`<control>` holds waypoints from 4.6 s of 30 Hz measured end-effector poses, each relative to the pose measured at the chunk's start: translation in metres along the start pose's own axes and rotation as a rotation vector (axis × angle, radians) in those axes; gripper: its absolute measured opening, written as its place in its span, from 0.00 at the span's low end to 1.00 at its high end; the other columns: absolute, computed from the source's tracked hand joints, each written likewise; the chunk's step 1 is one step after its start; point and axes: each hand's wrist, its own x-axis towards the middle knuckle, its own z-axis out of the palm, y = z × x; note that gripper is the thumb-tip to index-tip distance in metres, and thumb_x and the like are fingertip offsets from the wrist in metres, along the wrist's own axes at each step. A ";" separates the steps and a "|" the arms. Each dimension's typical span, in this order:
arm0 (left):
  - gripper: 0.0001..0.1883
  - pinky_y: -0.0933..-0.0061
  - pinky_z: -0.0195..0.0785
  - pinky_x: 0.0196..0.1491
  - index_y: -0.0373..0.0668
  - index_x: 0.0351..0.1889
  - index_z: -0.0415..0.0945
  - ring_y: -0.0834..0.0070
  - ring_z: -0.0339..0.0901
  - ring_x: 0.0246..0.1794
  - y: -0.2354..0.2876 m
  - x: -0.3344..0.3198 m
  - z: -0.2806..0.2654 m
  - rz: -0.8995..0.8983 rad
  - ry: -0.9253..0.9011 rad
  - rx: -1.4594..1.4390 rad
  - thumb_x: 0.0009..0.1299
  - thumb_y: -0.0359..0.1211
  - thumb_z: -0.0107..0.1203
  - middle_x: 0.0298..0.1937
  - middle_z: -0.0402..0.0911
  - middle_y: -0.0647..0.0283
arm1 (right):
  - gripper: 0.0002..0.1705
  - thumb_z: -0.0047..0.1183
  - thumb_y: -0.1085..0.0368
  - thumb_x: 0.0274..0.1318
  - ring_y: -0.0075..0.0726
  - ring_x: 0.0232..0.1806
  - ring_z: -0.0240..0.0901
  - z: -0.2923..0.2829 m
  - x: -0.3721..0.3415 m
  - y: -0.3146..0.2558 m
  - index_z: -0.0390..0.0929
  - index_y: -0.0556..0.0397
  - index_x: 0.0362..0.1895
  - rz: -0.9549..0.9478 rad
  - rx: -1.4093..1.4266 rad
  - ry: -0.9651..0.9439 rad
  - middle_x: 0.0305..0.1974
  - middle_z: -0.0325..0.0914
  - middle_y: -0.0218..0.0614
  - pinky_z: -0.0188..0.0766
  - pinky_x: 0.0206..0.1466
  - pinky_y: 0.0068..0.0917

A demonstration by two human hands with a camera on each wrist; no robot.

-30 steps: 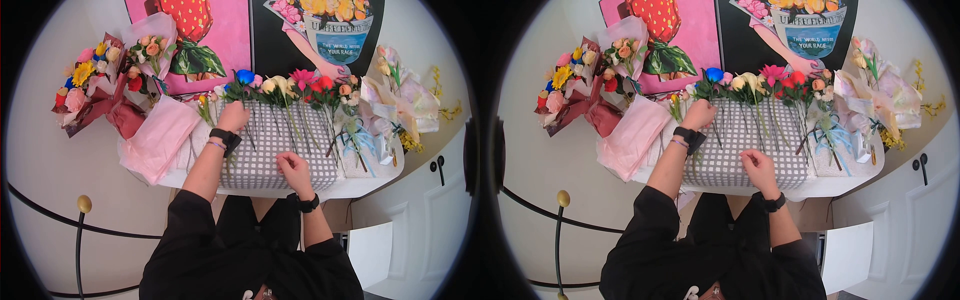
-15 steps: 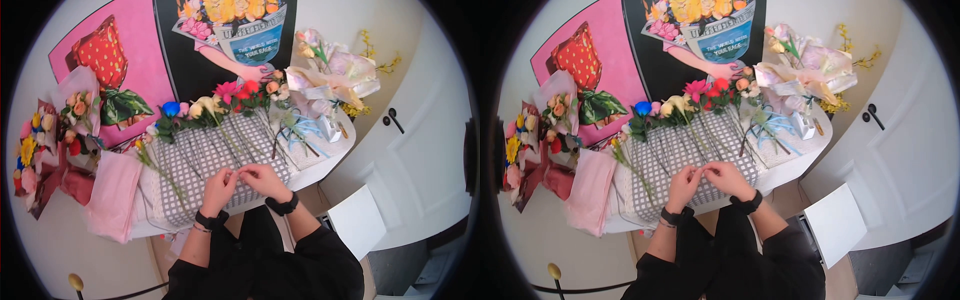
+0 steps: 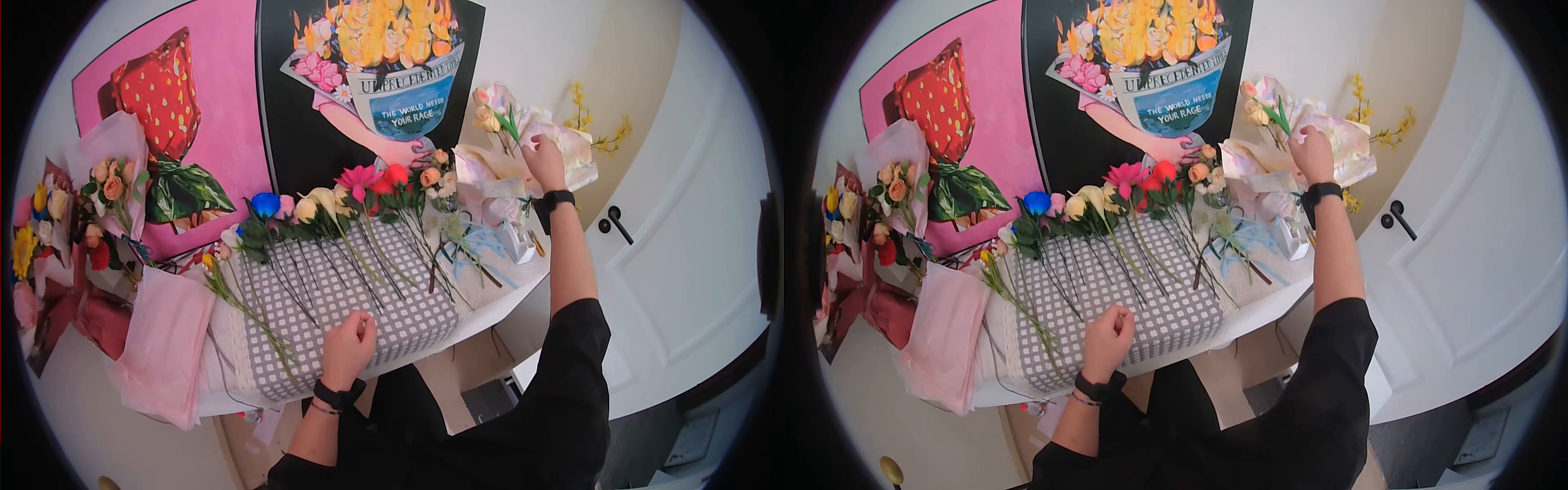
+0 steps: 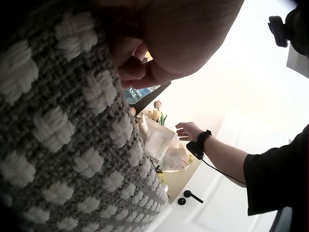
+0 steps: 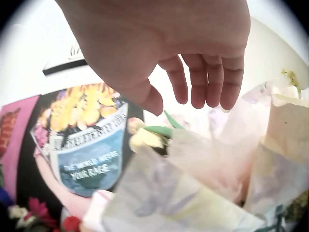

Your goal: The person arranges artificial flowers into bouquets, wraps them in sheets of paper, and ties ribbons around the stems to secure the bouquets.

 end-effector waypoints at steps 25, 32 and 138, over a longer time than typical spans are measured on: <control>0.03 0.64 0.70 0.23 0.44 0.33 0.78 0.62 0.80 0.19 0.000 0.003 0.006 0.028 0.044 0.129 0.66 0.32 0.58 0.20 0.80 0.60 | 0.23 0.58 0.55 0.51 0.58 0.49 0.79 0.084 0.058 -0.007 0.81 0.60 0.45 0.190 -0.240 -0.446 0.44 0.81 0.57 0.75 0.54 0.46; 0.03 0.63 0.70 0.23 0.45 0.33 0.78 0.62 0.79 0.19 0.001 0.001 0.007 0.018 0.029 0.151 0.66 0.33 0.58 0.19 0.79 0.61 | 0.21 0.56 0.53 0.52 0.59 0.42 0.81 0.056 0.081 -0.003 0.83 0.60 0.37 0.066 -0.116 -0.329 0.35 0.82 0.57 0.75 0.48 0.47; 0.25 0.83 0.67 0.34 0.34 0.72 0.59 0.85 0.70 0.35 -0.061 0.009 -0.122 -0.289 0.440 -0.606 0.81 0.37 0.41 0.56 0.77 0.62 | 0.11 0.46 0.60 0.71 0.21 0.16 0.69 -0.004 -0.292 -0.409 0.72 0.55 0.45 0.634 1.837 -0.727 0.28 0.79 0.35 0.64 0.15 0.19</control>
